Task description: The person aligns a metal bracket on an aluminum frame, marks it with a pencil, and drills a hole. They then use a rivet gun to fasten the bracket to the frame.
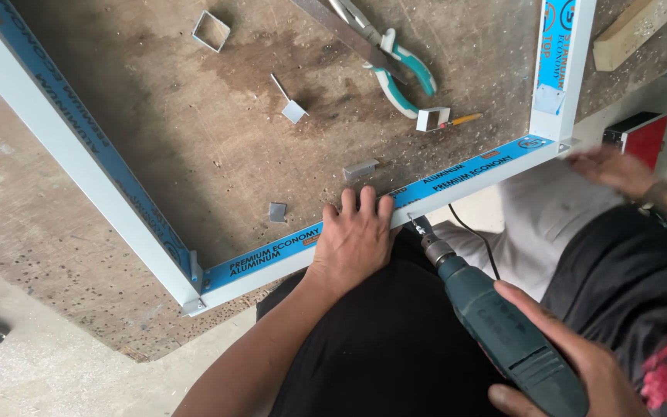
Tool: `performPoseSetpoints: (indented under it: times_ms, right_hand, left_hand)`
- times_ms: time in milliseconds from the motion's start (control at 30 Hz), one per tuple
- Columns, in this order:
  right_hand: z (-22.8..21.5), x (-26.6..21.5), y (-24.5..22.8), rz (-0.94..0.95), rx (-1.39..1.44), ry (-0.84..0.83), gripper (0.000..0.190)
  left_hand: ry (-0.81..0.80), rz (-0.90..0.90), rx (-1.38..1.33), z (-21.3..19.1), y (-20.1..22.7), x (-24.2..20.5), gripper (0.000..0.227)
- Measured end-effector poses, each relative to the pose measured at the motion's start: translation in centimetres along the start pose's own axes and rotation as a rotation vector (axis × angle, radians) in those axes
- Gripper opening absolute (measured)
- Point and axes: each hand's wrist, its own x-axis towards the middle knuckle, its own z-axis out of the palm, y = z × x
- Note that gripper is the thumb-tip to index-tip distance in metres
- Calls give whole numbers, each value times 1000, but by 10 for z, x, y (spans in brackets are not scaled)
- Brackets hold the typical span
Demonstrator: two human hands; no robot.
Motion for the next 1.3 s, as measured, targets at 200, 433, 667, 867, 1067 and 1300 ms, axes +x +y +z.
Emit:
performPoseSetpoints:
  times_ms: [200, 433, 667, 867, 1067, 1300]
  right_hand:
    - [0, -8, -61, 216, 110, 58, 104]
    - [-4, -3, -69, 214, 126, 59, 103]
    - [-4, -4, -82, 209, 142, 56, 102]
    - [-4, -4, -89, 209, 153, 54, 102]
    - [-3, -5, -105, 203, 164, 53, 101]
    - [-3, -3, -94, 201, 173, 51, 101]
  left_hand:
    - [14, -7, -21, 1, -1, 1, 20]
    - [33, -13, -34, 3, -1, 0, 8]
    - [15, -16, -51, 4, -1, 1, 7]
    - [8, -21, -53, 5, -1, 1, 7]
    - [32, -23, -47, 4, -3, 1, 4]
    - [24, -23, -58, 4, -3, 2, 4]
